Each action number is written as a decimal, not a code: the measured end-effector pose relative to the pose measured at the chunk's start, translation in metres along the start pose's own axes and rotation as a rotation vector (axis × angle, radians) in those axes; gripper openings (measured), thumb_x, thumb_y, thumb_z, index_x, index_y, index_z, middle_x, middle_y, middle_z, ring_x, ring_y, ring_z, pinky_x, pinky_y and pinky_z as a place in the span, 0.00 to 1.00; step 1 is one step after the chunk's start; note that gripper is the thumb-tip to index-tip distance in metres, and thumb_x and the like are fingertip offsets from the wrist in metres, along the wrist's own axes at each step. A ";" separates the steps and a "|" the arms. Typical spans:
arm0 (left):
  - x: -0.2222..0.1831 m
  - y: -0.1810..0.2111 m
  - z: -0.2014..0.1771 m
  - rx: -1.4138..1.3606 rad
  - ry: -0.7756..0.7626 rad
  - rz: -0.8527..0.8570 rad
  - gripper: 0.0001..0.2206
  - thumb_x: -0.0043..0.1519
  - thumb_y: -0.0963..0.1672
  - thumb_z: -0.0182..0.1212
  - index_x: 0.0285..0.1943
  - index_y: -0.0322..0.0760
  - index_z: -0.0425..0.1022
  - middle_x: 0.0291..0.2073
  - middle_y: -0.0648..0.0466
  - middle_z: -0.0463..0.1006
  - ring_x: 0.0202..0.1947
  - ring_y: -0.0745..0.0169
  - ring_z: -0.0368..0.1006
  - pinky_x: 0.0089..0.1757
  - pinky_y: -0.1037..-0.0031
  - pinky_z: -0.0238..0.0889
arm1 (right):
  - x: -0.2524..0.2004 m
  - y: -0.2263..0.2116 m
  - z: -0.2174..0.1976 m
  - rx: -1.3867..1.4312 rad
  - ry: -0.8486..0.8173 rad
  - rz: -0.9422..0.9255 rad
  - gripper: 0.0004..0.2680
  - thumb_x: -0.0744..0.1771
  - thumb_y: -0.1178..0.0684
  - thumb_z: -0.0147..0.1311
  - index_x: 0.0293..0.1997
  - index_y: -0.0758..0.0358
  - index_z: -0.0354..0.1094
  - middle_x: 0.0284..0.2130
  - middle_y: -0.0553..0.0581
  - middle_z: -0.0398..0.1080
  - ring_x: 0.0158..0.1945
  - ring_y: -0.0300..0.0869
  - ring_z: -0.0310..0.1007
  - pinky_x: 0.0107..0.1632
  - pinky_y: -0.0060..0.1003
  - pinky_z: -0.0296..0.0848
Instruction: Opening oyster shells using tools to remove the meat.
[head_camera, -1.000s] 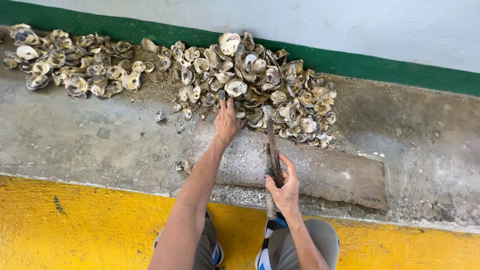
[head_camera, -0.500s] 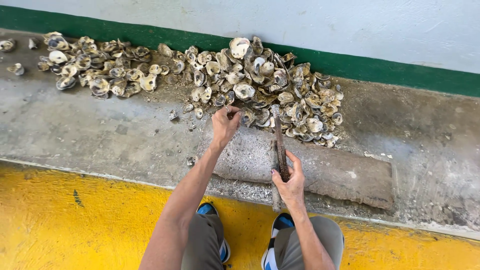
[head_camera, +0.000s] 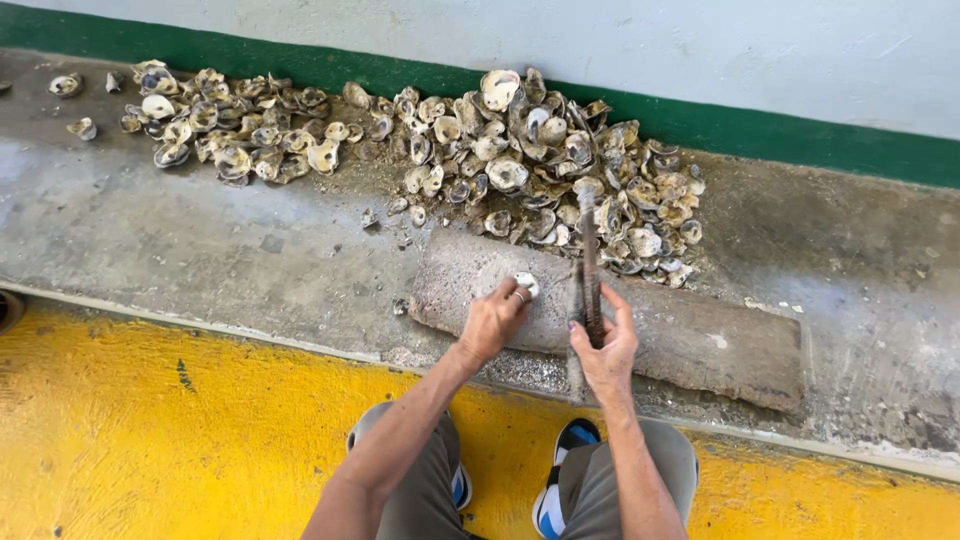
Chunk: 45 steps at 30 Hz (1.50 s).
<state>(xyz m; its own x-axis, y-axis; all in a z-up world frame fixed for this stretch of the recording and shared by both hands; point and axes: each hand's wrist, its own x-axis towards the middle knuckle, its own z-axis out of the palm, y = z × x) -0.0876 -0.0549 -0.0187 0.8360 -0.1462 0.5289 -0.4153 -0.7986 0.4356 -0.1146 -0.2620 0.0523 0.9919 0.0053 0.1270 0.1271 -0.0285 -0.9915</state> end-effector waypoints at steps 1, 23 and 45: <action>-0.005 0.010 -0.005 -0.001 -0.004 -0.006 0.05 0.63 0.38 0.63 0.46 0.33 0.78 0.42 0.48 0.78 0.26 0.63 0.76 0.23 0.78 0.73 | -0.002 -0.002 -0.001 -0.001 -0.003 0.007 0.25 0.63 0.65 0.58 0.68 0.65 0.54 0.38 0.58 0.78 0.36 0.35 0.78 0.35 0.27 0.76; -0.011 0.049 -0.042 0.011 0.027 -0.014 0.14 0.53 0.39 0.66 0.48 0.38 0.78 0.44 0.54 0.76 0.44 0.55 0.75 0.42 0.65 0.68 | 0.000 0.006 0.032 -0.075 -0.137 -0.036 0.26 0.63 0.65 0.60 0.70 0.63 0.56 0.37 0.54 0.77 0.36 0.31 0.74 0.37 0.25 0.73; -0.031 0.105 -0.079 -1.124 -0.135 -0.716 0.23 0.68 0.45 0.54 0.70 0.29 0.59 0.30 0.51 0.79 0.28 0.69 0.75 0.31 0.75 0.71 | 0.007 0.010 0.036 -0.091 -0.168 -0.118 0.24 0.66 0.60 0.60 0.70 0.65 0.54 0.36 0.62 0.79 0.36 0.39 0.79 0.37 0.31 0.77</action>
<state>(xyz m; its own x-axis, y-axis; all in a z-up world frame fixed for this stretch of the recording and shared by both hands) -0.1854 -0.0881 0.0686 0.9936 -0.0088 -0.1130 0.1127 0.1773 0.9777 -0.1064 -0.2259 0.0424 0.9568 0.1806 0.2277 0.2493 -0.1074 -0.9625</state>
